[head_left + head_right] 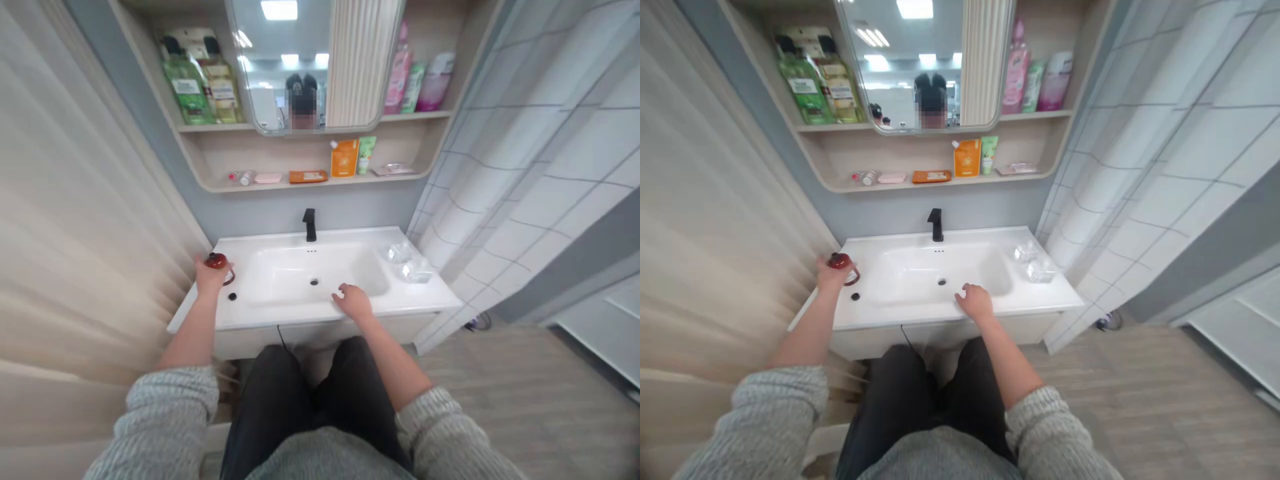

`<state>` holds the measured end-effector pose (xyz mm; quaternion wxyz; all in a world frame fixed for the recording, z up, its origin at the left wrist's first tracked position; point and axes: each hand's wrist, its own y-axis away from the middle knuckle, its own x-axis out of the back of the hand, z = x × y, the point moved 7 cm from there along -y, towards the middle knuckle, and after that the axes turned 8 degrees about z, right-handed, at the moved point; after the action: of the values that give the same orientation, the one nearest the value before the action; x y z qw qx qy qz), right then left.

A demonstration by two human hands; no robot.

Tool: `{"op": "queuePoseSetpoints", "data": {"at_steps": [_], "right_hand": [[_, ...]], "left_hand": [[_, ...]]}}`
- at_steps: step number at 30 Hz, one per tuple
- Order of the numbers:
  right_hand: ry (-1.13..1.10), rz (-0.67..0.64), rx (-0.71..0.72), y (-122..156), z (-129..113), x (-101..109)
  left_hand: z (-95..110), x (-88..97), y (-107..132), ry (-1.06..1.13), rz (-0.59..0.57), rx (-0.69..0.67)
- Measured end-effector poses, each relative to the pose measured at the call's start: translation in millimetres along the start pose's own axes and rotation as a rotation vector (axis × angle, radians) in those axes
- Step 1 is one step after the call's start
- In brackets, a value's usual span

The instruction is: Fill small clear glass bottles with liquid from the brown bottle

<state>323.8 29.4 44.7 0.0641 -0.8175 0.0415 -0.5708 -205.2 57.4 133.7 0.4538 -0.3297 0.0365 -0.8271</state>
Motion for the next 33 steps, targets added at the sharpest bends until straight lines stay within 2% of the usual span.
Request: {"op": "queuePoseSetpoints", "data": {"at_steps": [3, 5, 7, 9, 12, 14, 16, 18, 20, 22, 25, 26, 28, 30, 33], "right_hand": [[-0.006, -0.011, -0.019, -1, 4, -2], [-0.032, -0.018, -0.030, -3, 8, -5], [-0.119, -0.020, 0.001, -7, 8, -10], [-0.295, -0.021, 0.088, -13, -1, -14], [-0.670, -0.008, 0.225, -21, -28, -16], [-0.882, 0.030, 0.271, -25, -45, -14], [-0.987, 0.070, 0.285, -25, -54, -12], [-1.019, 0.110, 0.250, -26, -52, -10], [-1.041, 0.141, 0.162, -27, -42, -11], [-1.074, 0.133, 0.082, -31, -32, -14], [-1.087, 0.074, 0.067, -36, -30, -22], [-1.076, 0.067, 0.072, -37, -31, -23], [-1.048, 0.067, 0.075, -39, -32, -26], [-1.035, 0.061, 0.075, -39, -32, -27], [-1.019, 0.055, 0.072, -38, -30, -28]], "left_hand": [[-5, -4.0, 9, -0.041, 0.026, 0.092], [10, -5.4, 34, -0.013, 0.046, 0.000], [34, -17.5, 76, 0.039, -0.025, -0.133], [66, -43.3, 134, 0.115, -0.225, -0.294], [105, -79.6, 216, 0.207, -0.407, -0.366], [124, -98.4, 255, 0.263, -0.497, -0.371], [133, -107.2, 275, 0.318, -0.578, -0.383], [131, -102.4, 275, 0.342, -0.653, -0.451], [115, -83.3, 254, 0.289, -0.663, -0.538], [84, -52.8, 212, 0.121, -0.518, -0.525], [35, -1.0, 146, -0.199, -0.206, -0.427], [22, 8.8, 131, -0.301, -0.174, -0.420], [1, 14.7, 113, -0.451, -0.211, -0.405], [-14, 7.9, 107, -0.539, -0.311, -0.391], [-20, -6.4, 109, -0.582, -0.403, -0.394]]}}
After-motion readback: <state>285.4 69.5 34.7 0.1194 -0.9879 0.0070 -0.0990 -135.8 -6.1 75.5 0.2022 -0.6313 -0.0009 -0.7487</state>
